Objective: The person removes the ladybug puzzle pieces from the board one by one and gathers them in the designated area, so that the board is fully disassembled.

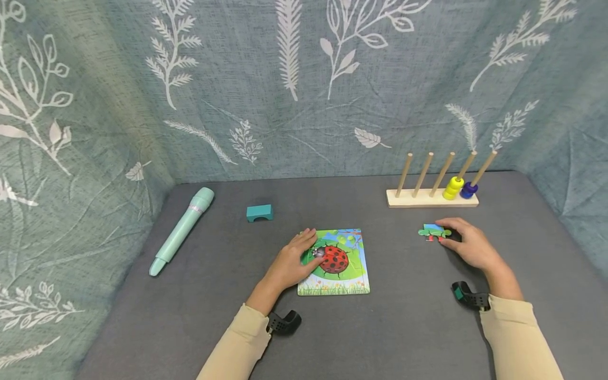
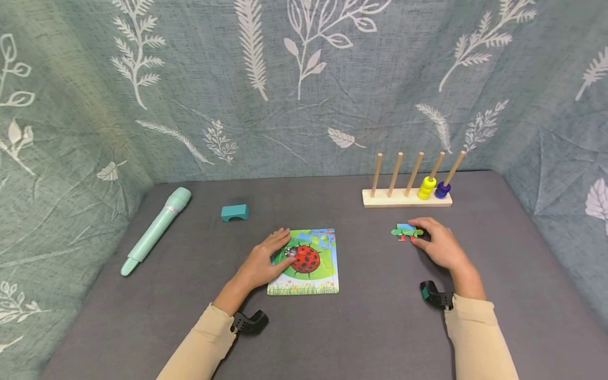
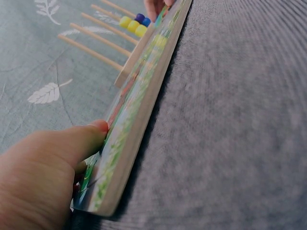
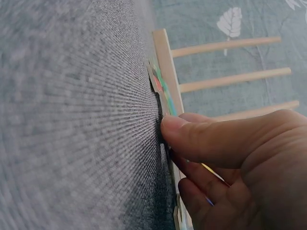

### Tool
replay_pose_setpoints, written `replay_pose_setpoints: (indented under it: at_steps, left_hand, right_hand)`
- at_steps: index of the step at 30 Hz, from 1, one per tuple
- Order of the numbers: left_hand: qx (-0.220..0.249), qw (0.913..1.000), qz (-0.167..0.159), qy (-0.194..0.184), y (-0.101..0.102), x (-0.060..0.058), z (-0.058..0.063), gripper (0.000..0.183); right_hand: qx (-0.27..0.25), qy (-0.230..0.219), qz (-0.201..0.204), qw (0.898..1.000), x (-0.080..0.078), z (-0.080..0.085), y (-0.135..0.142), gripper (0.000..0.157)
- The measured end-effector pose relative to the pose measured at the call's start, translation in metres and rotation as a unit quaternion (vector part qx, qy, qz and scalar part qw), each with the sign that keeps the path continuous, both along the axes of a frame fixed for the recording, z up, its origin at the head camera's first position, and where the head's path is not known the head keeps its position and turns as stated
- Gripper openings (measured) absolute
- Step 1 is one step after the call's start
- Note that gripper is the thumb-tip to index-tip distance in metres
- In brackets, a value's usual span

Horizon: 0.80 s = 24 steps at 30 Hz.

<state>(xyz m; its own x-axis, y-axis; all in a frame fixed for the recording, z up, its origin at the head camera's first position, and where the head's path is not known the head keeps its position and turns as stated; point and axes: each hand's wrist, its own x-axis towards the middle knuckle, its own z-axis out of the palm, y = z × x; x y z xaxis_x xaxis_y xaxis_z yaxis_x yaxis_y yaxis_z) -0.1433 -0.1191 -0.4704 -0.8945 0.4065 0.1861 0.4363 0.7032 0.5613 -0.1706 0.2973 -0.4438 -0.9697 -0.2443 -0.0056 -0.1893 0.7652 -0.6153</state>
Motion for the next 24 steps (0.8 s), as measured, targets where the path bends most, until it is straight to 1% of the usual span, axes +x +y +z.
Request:
replay_pose_setpoints:
  at_steps: [6,15,19,24]
  left_hand:
    - [0.001,1.0,-0.002,0.005,0.0,0.0001,0.0008,0.061]
    - [0.002,1.0,0.0,0.003,0.0005,-0.0014,0.0005,0.06]
    - [0.001,1.0,0.005,-0.002,0.001,-0.0017,0.0001,0.06]
    - [0.002,1.0,0.006,-0.007,0.0006,-0.002,0.001,0.06]
  right_hand:
    - [0.013,0.003,0.006,1.0,0.0008,-0.0001,0.0,0.042]
    - [0.016,0.01,0.014,1.0,0.0016,0.0012,-0.0005,0.041]
    - [0.017,0.004,0.009,1.0,0.0018,0.0024,-0.0013,0.043]
    - [0.002,-0.003,-0.003,1.0,0.0015,0.0048,-0.0026,0.045]
